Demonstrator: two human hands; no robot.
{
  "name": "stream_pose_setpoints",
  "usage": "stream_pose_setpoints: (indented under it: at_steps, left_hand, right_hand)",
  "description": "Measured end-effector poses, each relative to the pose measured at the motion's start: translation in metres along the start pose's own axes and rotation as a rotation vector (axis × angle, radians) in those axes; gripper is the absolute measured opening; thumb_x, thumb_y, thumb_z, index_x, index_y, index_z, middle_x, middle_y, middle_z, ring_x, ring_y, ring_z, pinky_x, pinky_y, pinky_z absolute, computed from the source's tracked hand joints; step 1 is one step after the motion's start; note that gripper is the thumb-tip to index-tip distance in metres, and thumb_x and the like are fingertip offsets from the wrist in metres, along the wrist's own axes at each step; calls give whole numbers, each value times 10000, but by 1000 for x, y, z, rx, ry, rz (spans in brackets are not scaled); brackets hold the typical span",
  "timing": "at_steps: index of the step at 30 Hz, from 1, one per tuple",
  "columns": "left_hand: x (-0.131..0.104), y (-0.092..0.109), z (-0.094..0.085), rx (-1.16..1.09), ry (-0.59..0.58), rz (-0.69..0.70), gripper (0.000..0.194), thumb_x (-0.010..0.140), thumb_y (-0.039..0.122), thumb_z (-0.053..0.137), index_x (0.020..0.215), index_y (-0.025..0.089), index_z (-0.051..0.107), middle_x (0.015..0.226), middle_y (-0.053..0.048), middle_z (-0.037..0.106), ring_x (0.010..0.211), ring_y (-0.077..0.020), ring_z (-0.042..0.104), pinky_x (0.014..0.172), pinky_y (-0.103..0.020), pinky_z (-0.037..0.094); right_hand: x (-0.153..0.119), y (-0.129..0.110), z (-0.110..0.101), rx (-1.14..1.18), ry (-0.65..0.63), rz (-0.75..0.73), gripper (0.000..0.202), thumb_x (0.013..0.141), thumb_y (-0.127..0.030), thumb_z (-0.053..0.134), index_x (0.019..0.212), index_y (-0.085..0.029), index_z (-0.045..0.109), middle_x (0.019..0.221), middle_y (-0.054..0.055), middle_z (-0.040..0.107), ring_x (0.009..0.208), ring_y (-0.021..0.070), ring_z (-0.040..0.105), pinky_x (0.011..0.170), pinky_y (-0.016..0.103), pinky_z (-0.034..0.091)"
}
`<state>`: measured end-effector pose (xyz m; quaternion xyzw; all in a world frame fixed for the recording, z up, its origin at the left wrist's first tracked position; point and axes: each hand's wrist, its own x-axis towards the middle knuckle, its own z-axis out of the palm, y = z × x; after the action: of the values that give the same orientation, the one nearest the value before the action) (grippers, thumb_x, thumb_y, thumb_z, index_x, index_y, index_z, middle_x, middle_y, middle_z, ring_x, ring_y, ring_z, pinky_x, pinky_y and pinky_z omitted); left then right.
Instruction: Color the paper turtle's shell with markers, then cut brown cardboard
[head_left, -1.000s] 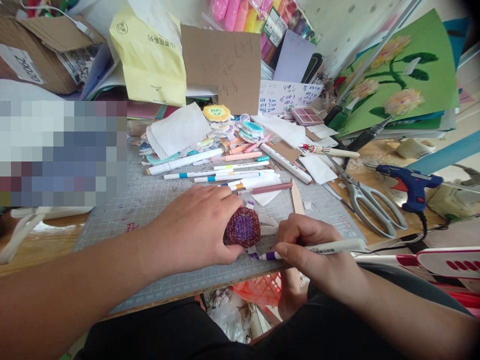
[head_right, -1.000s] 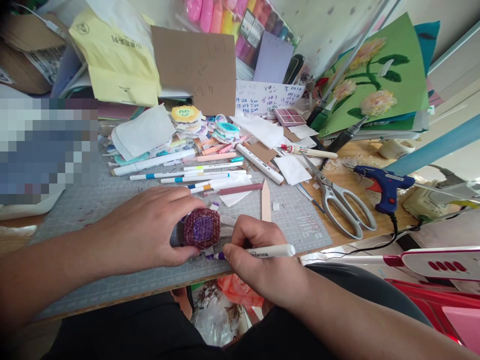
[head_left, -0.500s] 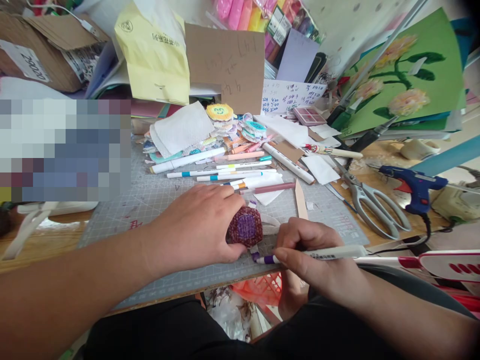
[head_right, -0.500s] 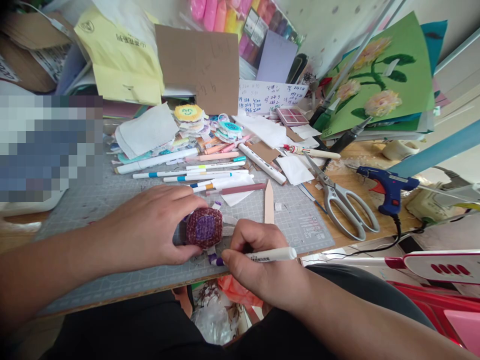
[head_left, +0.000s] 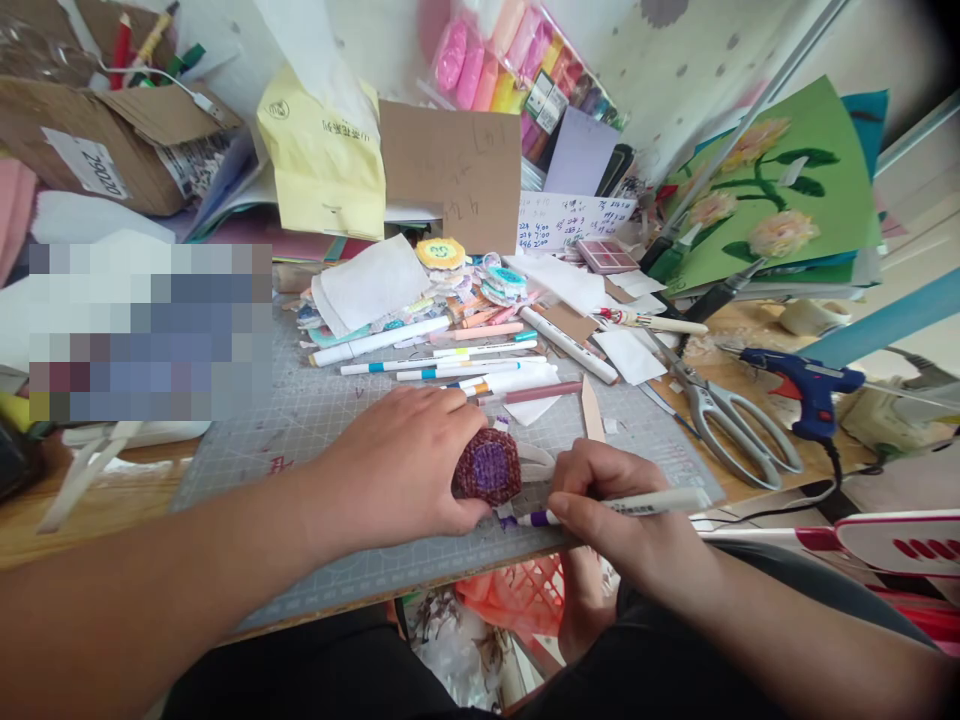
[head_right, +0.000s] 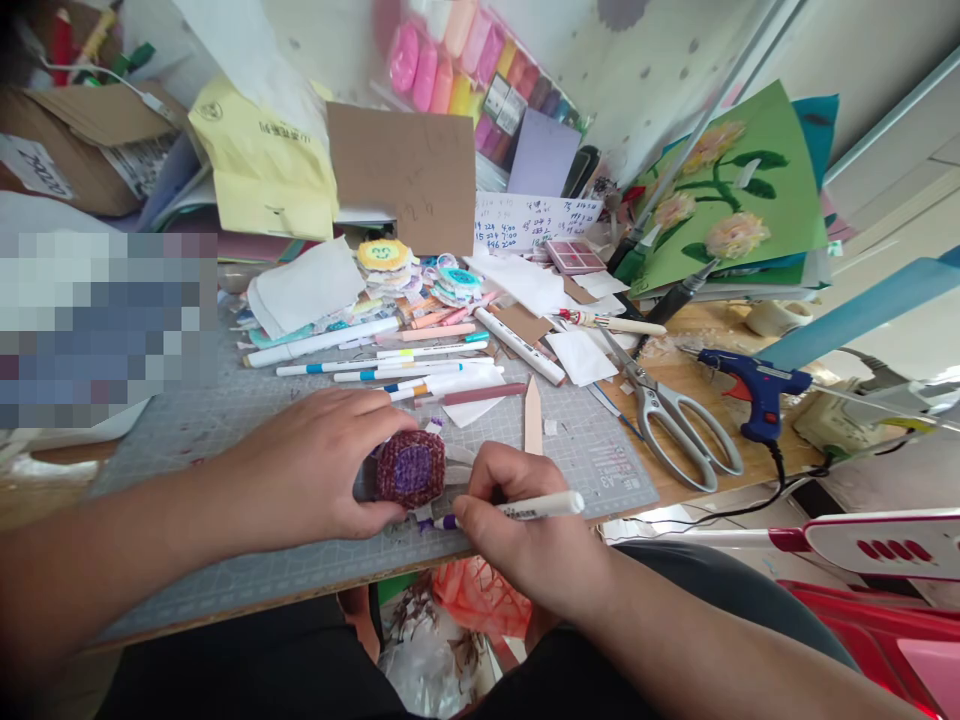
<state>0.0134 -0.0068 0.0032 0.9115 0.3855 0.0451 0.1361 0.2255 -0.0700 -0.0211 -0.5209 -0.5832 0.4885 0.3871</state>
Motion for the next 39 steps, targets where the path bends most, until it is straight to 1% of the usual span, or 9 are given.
stream_pose_setpoints:
  at_steps: [5,9,13,15,18,21,23,27,39]
  left_hand:
    - [1,-1,-4,3,-13,-42,503,642,535,715,1016,202,670,920,-82,661,919,-336,611,823,-454,438]
    - [2,-8,-15,-21,-19,-75,634,583,685,729,983,195,677,947,-86,665,911,-332,605,789,-438,439]
    - [0,-13,-36,-172,187,-134,395,829,540,575,1000,193,654,960,-44,637,822,-214,578,728,-331,442]
    - [-5,-9,-46,-239,270,-133,317,899,416,488,1050,191,654,904,-26,600,757,-176,553,710,-306,444]
    - [-18,4,-50,-330,285,-105,363,929,320,432,1209,191,622,935,-46,594,829,-190,575,782,-334,470]
    - [-34,23,-41,-442,271,-108,391,951,312,423,1288,207,590,1054,-76,640,1031,-235,581,954,-412,437]
    - [-44,34,-31,-514,277,-135,400,953,333,440,1307,216,583,1141,-85,647,1097,-245,569,1006,-430,412]
    - [-57,52,-17,-589,330,-182,421,968,395,432,1336,244,571,1256,-89,631,1134,-260,561,1017,-438,415]
    - [-79,84,-21,-592,277,-146,402,976,374,439,1342,269,568,1154,-75,641,1078,-236,575,986,-405,432]
  right_hand:
    - [3,-19,-21,478,226,-173,208,698,-119,685,561,-219,566,460,-59,528,444,110,439,500,269,366]
    - [3,-40,-39,556,352,-291,214,691,-186,763,566,-218,592,420,-65,517,405,92,414,472,249,397]
    - [5,-48,-42,548,433,-393,208,736,-253,784,636,-227,603,391,-105,459,346,71,357,514,271,515]
    - [6,-48,-43,567,390,-397,195,721,-247,808,663,-227,622,434,-102,491,366,69,411,519,253,528]
    - [3,-48,-45,607,201,-373,171,696,-338,825,744,-222,709,572,-41,615,500,111,559,522,253,536]
    - [-3,-49,-46,618,-20,-315,325,752,-487,737,874,-187,769,704,47,717,591,172,636,544,299,544]
    - [-7,-51,-43,613,-94,-263,297,783,-444,709,865,-164,764,674,62,734,570,173,642,541,289,518]
    - [-13,-54,-31,655,-131,-238,144,743,-290,747,740,-174,661,567,23,707,493,135,600,469,222,432]
    - [-32,-55,-19,599,-158,-251,260,715,-329,780,648,-175,582,534,-4,654,486,131,564,499,241,400]
